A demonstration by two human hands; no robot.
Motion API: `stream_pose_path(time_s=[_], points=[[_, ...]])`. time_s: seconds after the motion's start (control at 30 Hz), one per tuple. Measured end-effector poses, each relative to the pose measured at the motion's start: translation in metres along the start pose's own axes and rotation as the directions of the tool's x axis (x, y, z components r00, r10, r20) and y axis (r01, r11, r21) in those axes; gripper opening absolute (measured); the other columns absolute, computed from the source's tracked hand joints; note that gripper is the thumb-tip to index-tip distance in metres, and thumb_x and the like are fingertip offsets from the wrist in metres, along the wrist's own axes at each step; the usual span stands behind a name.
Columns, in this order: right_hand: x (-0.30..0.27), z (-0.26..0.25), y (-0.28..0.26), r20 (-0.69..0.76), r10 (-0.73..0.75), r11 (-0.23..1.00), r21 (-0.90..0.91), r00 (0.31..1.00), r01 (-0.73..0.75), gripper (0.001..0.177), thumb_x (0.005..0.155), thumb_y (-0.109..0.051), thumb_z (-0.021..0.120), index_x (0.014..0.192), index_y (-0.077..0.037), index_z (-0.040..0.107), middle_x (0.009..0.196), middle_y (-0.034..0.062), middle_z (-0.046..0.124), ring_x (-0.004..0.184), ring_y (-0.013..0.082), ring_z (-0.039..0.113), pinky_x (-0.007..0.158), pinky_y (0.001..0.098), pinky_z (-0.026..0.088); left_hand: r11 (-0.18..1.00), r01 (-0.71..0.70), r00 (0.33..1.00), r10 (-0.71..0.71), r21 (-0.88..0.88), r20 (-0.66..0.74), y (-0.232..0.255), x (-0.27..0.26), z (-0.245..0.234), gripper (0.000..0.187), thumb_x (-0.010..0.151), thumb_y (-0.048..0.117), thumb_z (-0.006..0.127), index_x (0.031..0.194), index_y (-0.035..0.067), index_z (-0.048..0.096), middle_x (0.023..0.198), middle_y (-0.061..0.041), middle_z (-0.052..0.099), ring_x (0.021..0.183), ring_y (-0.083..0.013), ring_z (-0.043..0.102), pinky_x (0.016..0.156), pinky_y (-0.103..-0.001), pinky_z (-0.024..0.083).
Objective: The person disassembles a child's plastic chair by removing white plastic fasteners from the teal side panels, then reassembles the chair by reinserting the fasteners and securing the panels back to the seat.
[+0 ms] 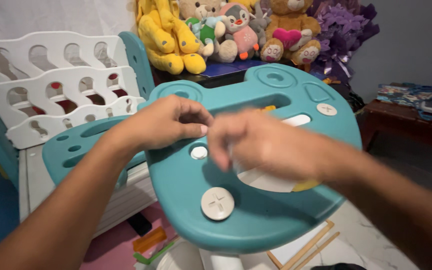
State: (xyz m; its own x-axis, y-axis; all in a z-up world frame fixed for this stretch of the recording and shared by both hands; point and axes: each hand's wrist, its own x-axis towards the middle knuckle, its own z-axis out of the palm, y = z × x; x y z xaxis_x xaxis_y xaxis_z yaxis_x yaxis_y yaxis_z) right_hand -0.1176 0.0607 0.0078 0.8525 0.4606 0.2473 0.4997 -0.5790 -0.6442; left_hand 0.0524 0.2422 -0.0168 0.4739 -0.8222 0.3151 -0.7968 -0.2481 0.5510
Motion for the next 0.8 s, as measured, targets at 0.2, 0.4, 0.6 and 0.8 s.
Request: stream_pose_path(time_s=[0.2,0.4,0.6,0.8], points=[[-0.027,0.053,-0.014,-0.202,0.226,0.803,-0.516,0.953,-0.300,0.039,0.093,-0.046,0.059,0.082,-0.009,0.065,0.074,0.0131,0.071,0.070,0.0332,0.067,0.068,0.0479,0.052,0.992,0.079,0.997,-0.080,0.095,0.011,0.016,0.002,0.008,0.031,0.088,0.026,0.068,0.114,0.010,0.074,0.095,-0.004,0.080,0.086,-0.0137,0.071,0.081,-0.032,0.057],[-0.023,0.057,-0.033,-0.086,0.400,0.648,-0.678,0.912,-0.348,0.052,0.094,-0.060,0.056,0.097,-0.008,0.058,0.073,0.0151,0.068,0.074,0.0371,0.067,0.073,0.0528,0.050,0.988,0.122,0.992,-0.124,0.095,0.019,0.024,0.002,0.008,0.032,0.088,0.027,0.069,0.114,0.010,0.074,0.094,-0.004,0.080,0.084,-0.0146,0.070,0.078,-0.032,0.056],[-0.026,0.034,-0.032,0.116,0.127,0.808,-0.588,0.985,-0.035,0.030,0.085,-0.035,0.063,0.105,-0.012,0.062,0.092,0.0084,0.069,0.082,0.0301,0.069,0.074,0.0472,0.050,0.991,0.120,0.992,-0.122,0.063,0.029,0.024,0.004,0.010,0.034,0.086,0.027,0.070,0.114,0.009,0.074,0.095,-0.004,0.080,0.084,-0.0137,0.070,0.079,-0.032,0.056],[-0.029,0.018,-0.020,0.271,0.034,0.908,-0.411,0.962,0.084,0.035,0.070,-0.013,0.060,0.104,-0.016,0.071,0.106,0.0009,0.064,0.095,0.0197,0.065,0.075,0.0396,0.053,0.993,0.115,0.993,-0.116,0.028,0.038,0.022,0.004,0.010,0.036,0.085,0.027,0.072,0.115,0.007,0.073,0.097,-0.004,0.080,0.086,-0.0130,0.071,0.080,-0.031,0.056]])
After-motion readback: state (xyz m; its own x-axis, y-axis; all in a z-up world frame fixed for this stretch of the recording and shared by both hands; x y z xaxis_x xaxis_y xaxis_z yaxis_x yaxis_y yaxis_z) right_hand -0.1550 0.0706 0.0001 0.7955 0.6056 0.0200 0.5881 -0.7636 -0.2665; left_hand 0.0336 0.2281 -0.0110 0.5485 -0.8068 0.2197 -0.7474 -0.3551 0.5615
